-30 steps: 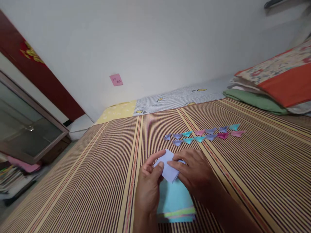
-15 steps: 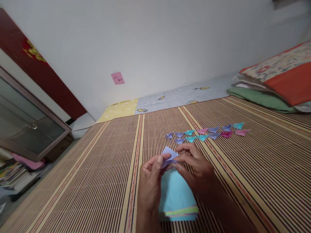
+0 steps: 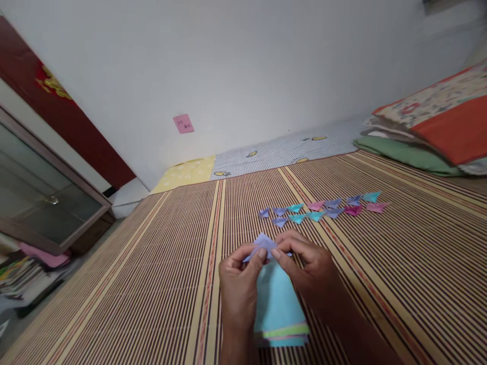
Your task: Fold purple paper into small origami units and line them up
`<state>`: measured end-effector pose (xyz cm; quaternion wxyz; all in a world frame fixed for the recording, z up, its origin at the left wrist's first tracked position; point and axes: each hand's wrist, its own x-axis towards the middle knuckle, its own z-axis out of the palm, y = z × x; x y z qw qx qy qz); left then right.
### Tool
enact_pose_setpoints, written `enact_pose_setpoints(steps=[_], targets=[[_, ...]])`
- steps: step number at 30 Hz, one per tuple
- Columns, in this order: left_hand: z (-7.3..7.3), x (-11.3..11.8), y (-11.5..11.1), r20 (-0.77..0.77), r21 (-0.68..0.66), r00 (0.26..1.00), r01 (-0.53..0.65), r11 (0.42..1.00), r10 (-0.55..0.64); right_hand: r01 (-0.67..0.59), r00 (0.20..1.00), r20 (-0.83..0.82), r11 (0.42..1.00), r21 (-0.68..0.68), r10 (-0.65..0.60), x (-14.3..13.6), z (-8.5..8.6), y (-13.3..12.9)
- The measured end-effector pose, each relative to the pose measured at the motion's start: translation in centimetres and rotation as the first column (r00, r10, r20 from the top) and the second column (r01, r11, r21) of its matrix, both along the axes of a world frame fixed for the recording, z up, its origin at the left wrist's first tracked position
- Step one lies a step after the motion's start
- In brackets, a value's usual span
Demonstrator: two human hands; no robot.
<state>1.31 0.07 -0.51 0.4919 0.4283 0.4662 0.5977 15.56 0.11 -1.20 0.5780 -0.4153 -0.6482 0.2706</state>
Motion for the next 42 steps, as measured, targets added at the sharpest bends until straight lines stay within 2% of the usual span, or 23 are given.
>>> enact_pose_setpoints(steps=[8,15,21,26,30,34,38,42], targets=[[-0.1,-0.1,0.0,-0.132,-0.038,0.99,0.038,0.999,-0.042,-0.071,0.992,-0.114,0.992,-0.105,0.059,-0.1,-0.8,0.5],[-0.1,-0.3,-0.3,-0.16,-0.055,0.984,0.074,0.996,-0.082,-0.145,0.968,-0.228,0.97,-0.194,0.099,-0.2,-1.5,0.7],[0.2,0.4,-0.5,-0.142,-0.036,0.99,0.015,0.999,-0.02,-0.114,0.948,-0.313,0.982,-0.153,0.061,-0.6,-1.5,0.5],[0.3,0.6,-0.7,-0.142,-0.033,0.99,-0.01,0.999,0.005,-0.065,0.953,-0.301,0.989,-0.134,0.022,-0.7,-0.8,0.1],[0.4,0.7,-0.6,-0.064,-0.031,0.997,-0.039,0.999,0.037,0.006,0.967,-0.252,0.992,-0.122,-0.037,-0.7,-0.7,-0.1],[0.6,0.8,-0.4,0.111,-0.039,0.991,-0.071,0.997,0.075,0.086,0.973,-0.208,0.994,-0.068,-0.098,-0.6,-1.1,0.3],[0.7,0.9,-0.3,0.239,-0.155,0.97,-0.004,0.988,0.041,0.145,0.972,-0.185,0.989,-0.005,-0.143,-0.4,-1.1,0.5],[0.9,1.1,-0.4,0.316,-0.179,0.949,0.05,0.983,0.009,0.165,0.975,-0.155,0.985,0.046,-0.156,-0.3,-0.8,0.4]])
